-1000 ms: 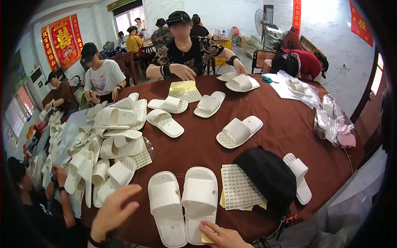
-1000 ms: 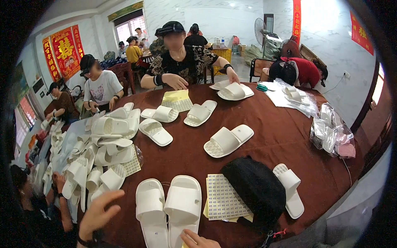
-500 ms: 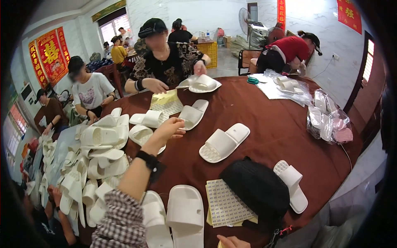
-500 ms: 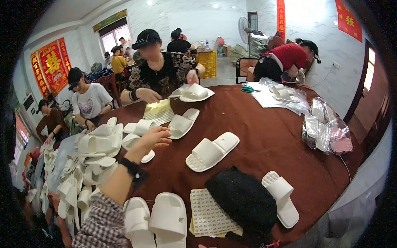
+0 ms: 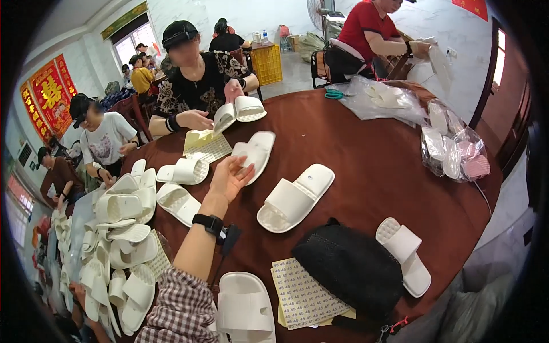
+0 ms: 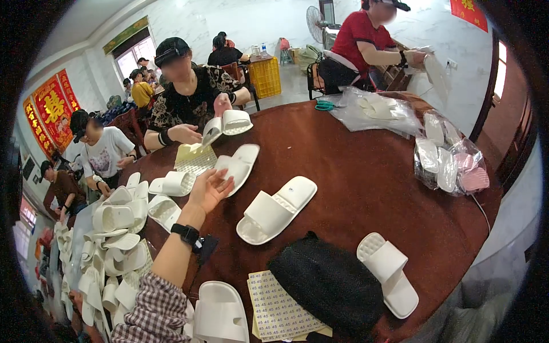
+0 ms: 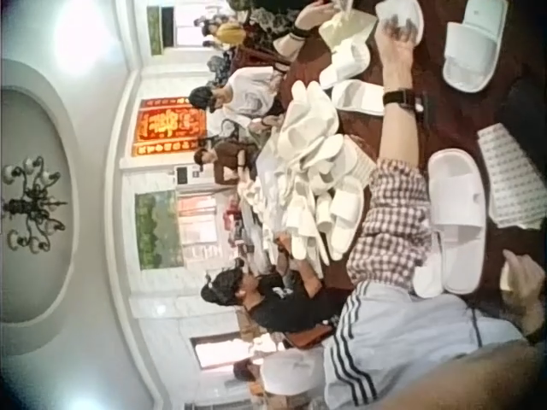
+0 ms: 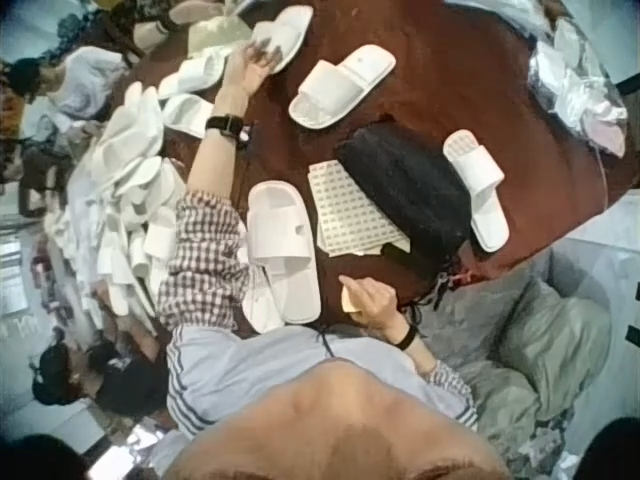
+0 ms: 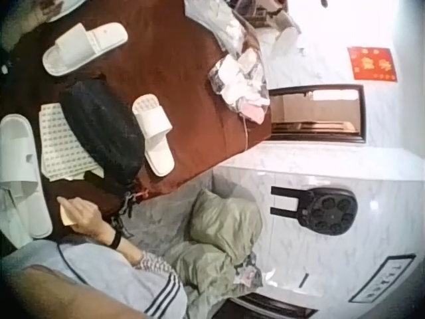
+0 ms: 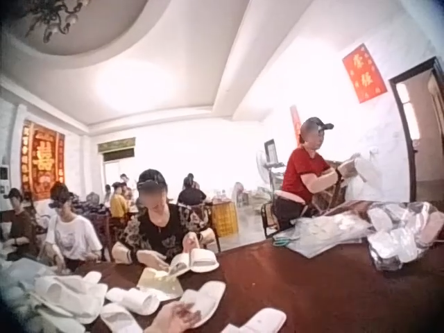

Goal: Apply size or branding labels to the inside of slippers during the assembly process.

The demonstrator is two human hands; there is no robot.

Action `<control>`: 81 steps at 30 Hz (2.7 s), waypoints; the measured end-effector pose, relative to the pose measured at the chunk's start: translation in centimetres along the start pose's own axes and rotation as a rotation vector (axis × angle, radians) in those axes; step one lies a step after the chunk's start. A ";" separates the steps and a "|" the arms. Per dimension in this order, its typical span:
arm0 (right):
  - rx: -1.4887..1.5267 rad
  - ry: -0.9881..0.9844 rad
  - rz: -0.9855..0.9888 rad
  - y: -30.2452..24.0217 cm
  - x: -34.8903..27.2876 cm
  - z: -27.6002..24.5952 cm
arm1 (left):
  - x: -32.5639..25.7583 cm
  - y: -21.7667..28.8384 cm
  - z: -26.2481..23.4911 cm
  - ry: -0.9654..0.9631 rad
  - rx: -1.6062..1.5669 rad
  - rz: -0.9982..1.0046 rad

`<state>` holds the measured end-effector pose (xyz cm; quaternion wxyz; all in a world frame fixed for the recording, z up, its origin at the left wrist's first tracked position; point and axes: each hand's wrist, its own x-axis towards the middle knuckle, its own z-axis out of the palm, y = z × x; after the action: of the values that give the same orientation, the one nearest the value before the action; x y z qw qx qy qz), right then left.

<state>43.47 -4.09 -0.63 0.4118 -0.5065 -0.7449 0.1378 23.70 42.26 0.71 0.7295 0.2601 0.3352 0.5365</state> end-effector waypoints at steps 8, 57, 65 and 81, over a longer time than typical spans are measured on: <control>0.053 -0.029 -0.030 0.4 0.3 0.7 | -8.3 0.0 4.5 -0.073 0.216 0.107; 0.026 -0.033 -0.035 0.0 -0.3 1.6 | -8.3 6.2 3.5 -0.601 1.700 0.197; 0.023 -0.059 -0.026 0.1 -0.3 1.2 | -12.5 6.7 -1.1 -0.133 1.524 0.509; 0.062 -0.032 -0.018 0.4 -0.6 1.4 | -13.6 -4.9 -2.7 -0.363 2.083 0.385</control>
<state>42.81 -4.13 -2.06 0.4163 -0.4846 -0.7513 0.1653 21.85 27.87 -1.78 0.0912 0.8780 0.4677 0.0461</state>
